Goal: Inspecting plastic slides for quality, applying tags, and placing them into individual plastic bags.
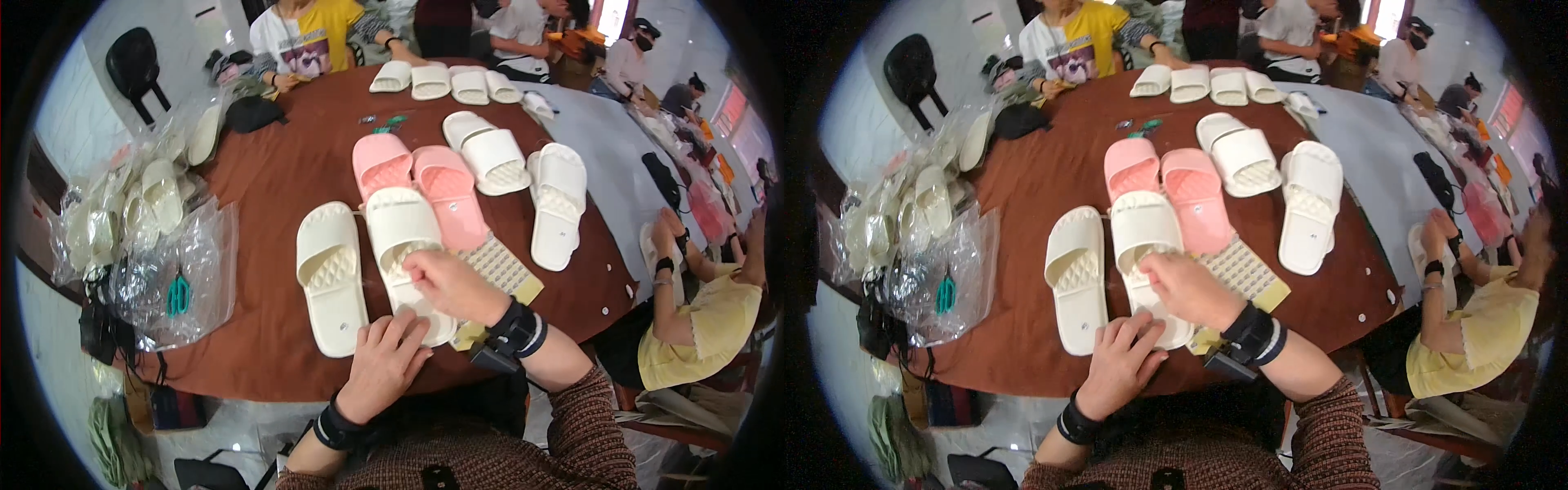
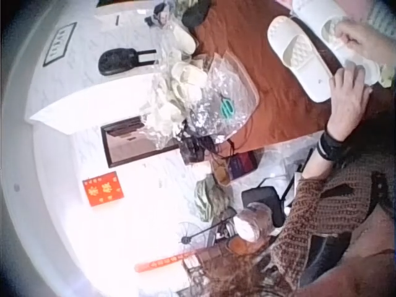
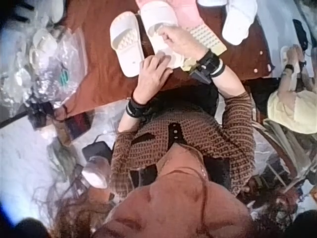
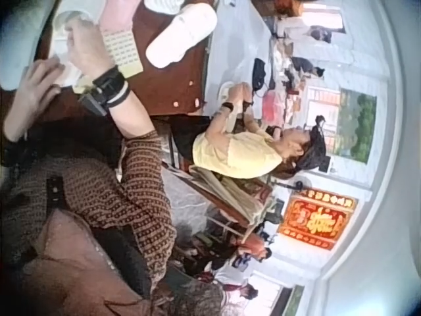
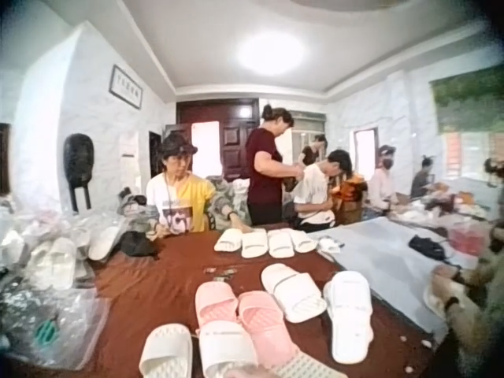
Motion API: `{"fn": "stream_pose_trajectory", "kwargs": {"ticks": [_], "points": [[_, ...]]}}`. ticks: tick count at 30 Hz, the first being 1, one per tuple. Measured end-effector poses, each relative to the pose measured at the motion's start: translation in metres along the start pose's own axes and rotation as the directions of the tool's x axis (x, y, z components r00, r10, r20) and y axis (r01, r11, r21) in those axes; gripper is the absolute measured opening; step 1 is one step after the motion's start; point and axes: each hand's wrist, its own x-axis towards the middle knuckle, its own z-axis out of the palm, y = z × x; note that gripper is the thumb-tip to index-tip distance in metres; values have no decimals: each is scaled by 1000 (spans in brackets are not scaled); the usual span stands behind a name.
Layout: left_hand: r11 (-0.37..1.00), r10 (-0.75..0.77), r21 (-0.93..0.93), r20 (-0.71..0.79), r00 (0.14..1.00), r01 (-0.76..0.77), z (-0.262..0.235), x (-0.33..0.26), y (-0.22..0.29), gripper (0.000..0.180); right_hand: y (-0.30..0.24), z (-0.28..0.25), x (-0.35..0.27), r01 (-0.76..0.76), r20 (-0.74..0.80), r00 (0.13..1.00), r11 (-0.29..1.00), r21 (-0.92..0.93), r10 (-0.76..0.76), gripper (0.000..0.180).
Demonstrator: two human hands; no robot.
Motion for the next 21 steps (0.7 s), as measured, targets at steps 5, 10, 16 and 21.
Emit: {"fn": "stream_pose_trajectory", "kwargs": {"ticks": [5, 10, 16, 21], "points": [[999, -40, -27, 0, 999, 40, -1, -4, 3, 46, -7, 5, 0, 21, 26, 999, 995, -93, -18, 21], [999, -39, -24, -4, 999, 39, -2, -2, 6, 47, -10, 5, 0, 51, 65, 997, 983, -174, -40, 21], [1000, -22, -13, -9, 1000, 22, 1, -1, 5, 49, -6, 8, 0, 47, 37, 999, 977, -210, -40, 22], [1000, -22, -12, -10, 1000, 22, 1, -1, 5, 49, -4, 11, 0, 69, 26, 998, 970, -234, -65, 24]]}}
